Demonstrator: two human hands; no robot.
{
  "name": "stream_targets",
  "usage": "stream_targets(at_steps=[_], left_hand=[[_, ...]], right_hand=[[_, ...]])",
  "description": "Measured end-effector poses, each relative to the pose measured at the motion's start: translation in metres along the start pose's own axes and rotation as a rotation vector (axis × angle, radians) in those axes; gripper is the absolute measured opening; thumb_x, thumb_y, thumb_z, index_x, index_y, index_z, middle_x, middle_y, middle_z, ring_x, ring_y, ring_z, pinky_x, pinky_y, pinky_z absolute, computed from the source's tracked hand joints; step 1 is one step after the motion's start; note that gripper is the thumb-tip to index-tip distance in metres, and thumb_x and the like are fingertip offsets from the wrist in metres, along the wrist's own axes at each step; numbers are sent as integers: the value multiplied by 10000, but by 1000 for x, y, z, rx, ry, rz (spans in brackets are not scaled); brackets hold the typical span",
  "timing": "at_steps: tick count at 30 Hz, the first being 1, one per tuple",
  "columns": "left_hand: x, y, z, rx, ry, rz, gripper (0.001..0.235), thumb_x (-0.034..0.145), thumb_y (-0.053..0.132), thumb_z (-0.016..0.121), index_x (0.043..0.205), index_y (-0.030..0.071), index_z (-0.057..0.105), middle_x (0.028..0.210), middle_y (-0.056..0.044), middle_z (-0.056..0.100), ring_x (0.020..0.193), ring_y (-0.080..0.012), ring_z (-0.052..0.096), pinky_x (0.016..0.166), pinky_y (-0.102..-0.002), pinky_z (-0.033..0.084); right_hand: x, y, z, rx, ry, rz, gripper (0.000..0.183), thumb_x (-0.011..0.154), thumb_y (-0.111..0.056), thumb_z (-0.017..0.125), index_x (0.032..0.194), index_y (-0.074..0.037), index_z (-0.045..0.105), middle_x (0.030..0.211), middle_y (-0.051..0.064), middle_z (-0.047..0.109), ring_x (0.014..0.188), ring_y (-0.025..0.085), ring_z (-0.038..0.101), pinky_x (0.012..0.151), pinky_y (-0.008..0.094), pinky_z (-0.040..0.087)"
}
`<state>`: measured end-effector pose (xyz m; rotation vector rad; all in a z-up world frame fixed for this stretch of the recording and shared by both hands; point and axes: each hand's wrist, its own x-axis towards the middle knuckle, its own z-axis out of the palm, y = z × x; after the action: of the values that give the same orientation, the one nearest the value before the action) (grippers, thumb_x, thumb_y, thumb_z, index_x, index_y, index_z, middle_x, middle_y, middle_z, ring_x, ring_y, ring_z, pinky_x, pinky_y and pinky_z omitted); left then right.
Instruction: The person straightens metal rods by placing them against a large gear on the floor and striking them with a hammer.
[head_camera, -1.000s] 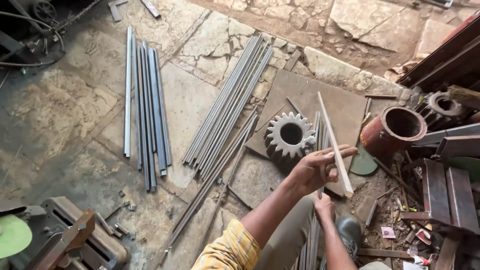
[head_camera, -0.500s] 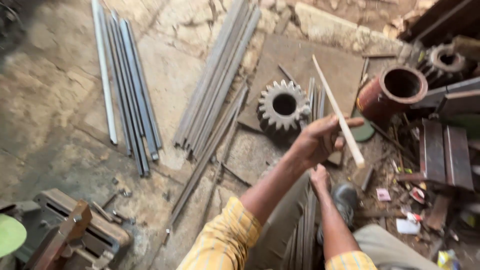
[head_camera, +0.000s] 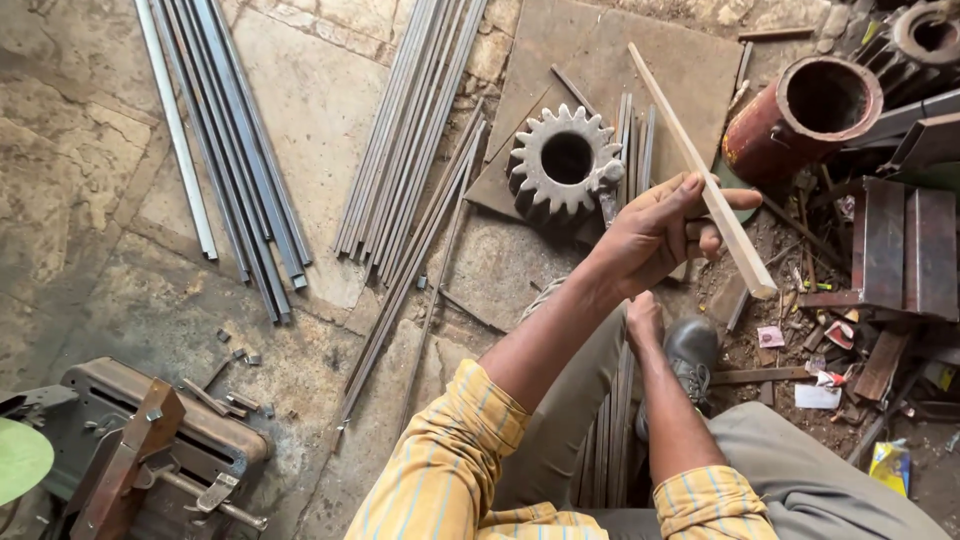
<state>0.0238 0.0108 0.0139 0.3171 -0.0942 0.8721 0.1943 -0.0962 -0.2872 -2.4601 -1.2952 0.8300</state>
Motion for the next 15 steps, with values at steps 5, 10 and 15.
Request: stream_targets(at_steps=[5, 10, 15], left_hand=[[2, 5, 4, 56, 5, -2, 372, 1168, 348, 491, 1272, -7, 529, 1309, -206, 681, 896, -179, 712, 818, -328, 600], [1, 29, -18, 272, 124, -57, 408, 1088, 414, 477, 1253, 50, 560, 1196, -191, 717, 913, -204, 756, 822, -368, 652], [-30, 70, -148, 643, 565, -299, 270, 1031, 216, 619, 1045, -29, 730, 853, -121, 770, 671, -175, 722, 599, -311, 596]], right_hand=[[-17, -19, -19, 61, -4, -66, 430, 974, -411, 577, 1169, -32, 643, 1104, 309, 679, 1063, 514, 623, 853, 584, 483], [-46, -68, -55, 208, -91, -14, 554, 962, -563, 588, 982, -17, 687, 933, 222, 722, 910, 379, 679, 802, 485, 498], [-51, -63, -56, 394, -112, -29, 603, 988, -589, 591, 859, -9, 698, 762, 101, 699, 722, 191, 637, 658, 376, 488]])
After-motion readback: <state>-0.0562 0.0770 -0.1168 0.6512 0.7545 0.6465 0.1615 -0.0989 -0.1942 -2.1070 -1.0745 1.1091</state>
